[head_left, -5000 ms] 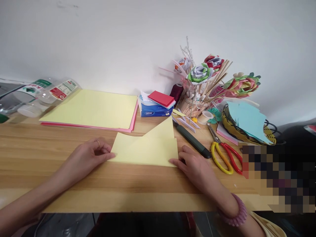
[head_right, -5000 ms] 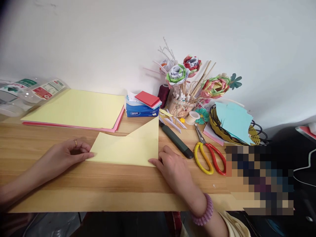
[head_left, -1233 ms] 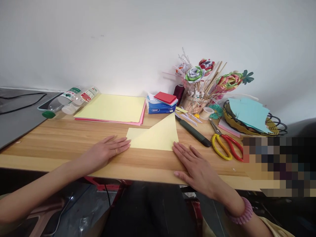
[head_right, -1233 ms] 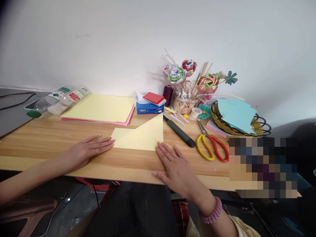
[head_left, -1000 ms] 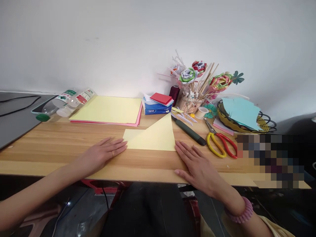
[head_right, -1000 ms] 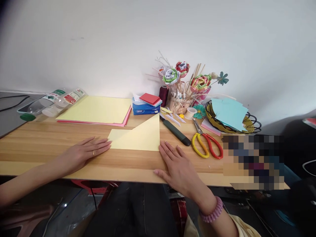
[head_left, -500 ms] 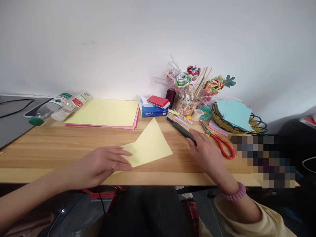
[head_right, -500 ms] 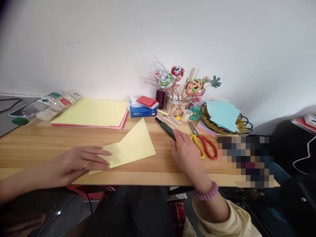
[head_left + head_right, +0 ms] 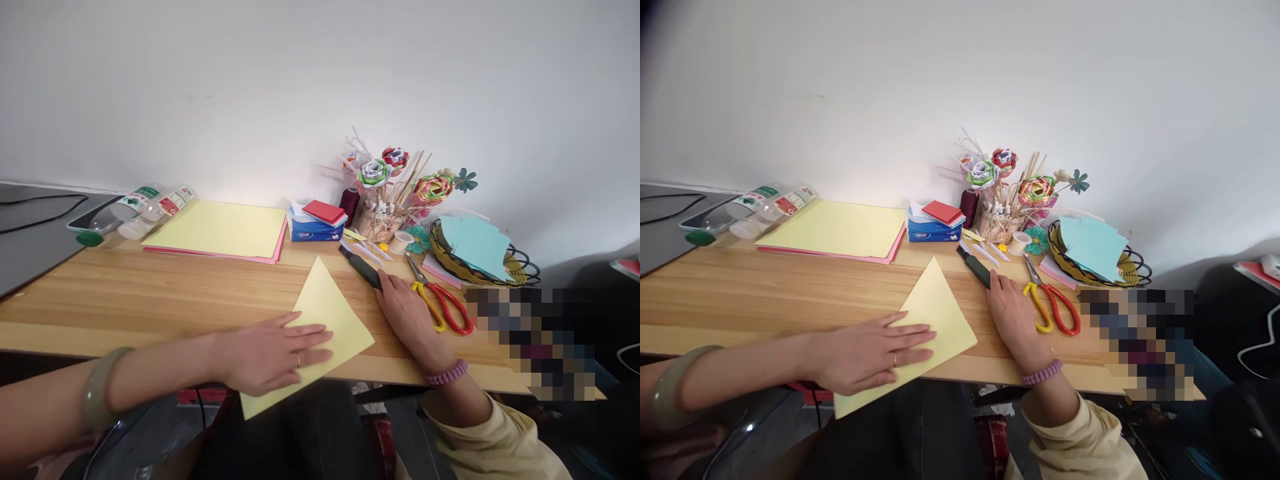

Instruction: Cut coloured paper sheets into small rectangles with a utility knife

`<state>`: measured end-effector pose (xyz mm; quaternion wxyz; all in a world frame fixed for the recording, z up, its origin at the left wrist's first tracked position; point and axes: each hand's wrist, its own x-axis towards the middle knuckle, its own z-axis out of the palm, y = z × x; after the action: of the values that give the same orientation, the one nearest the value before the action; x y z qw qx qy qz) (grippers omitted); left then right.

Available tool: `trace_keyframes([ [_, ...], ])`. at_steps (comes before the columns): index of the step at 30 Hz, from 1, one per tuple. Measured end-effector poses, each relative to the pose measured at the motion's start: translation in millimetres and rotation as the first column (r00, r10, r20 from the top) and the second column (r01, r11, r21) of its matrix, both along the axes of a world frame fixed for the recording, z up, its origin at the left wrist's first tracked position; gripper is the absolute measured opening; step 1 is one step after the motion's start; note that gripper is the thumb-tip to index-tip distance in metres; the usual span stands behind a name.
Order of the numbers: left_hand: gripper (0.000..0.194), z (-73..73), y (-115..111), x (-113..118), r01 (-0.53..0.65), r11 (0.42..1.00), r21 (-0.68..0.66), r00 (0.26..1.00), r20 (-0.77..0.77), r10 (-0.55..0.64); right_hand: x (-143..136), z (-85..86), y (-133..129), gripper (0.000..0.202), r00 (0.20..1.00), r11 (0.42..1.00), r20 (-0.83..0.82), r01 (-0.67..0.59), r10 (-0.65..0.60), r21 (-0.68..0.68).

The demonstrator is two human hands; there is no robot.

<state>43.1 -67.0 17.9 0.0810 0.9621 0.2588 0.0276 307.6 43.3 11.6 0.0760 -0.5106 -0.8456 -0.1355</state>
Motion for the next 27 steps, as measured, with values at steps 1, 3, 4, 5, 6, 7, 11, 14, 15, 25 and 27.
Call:
trace_keyframes([
  [1,0.051,-0.3,-5,6,-0.033,0.999,-0.006,0.999,-0.008,0.033,0,0.3,-1,0.04,1.0,1.0,-0.015,0.0,0.0,0.01],
  [3,0.054,-1.2,-9,16,-0.128,0.992,-0.014,0.991,-0.031,0.127,1,1.4,-6,0.042,0.999,1.0,-0.054,0.002,0.0,0.029],
  [4,0.055,-1.7,-9,19,-0.177,0.984,-0.019,0.984,-0.04,0.176,2,2.3,-10,0.044,0.997,0.999,-0.079,0.004,-0.001,0.039],
  [5,0.055,-2.0,-6,22,-0.222,0.975,-0.022,0.974,-0.048,0.221,3,3.2,-14,0.045,0.994,0.999,-0.107,0.009,-0.004,0.046],
  [6,0.054,-2.1,-2,23,-0.261,0.965,-0.021,0.964,-0.051,0.259,5,4.2,-19,0.047,0.99,0.999,-0.138,0.016,-0.009,0.051],
  [7,0.051,-1.9,3,23,-0.292,0.956,-0.015,0.956,-0.049,0.291,8,5.1,-24,0.048,0.985,0.998,-0.17,0.023,-0.013,0.052],
  [11,0.046,-2.1,28,24,-0.388,0.92,0.049,0.92,-0.044,0.39,25,6.3,-47,0.047,0.962,1.0,-0.272,-0.011,0.014,0.013],
  [14,0.052,-7.2,42,28,-0.483,0.871,0.092,0.874,-0.015,0.486,41,3.7,-67,0.047,0.915,0.996,-0.402,-0.065,0.035,-0.062],
  [15,0.056,-9.7,45,31,-0.509,0.856,0.087,0.859,-0.008,0.512,45,2.2,-74,0.047,0.89,0.992,-0.455,-0.08,0.029,-0.095],
  [25,0.06,-12.7,56,87,-0.688,0.726,-0.017,0.721,-0.135,0.68,68,-11.6,-123,0.051,0.855,0.987,-0.518,-0.092,0.012,-0.129],
  [27,0.059,-11.6,61,92,-0.717,0.697,0.0,0.692,-0.124,0.712,72,-8.6,-133,0.054,0.879,0.981,-0.475,-0.124,0.038,-0.152],
])
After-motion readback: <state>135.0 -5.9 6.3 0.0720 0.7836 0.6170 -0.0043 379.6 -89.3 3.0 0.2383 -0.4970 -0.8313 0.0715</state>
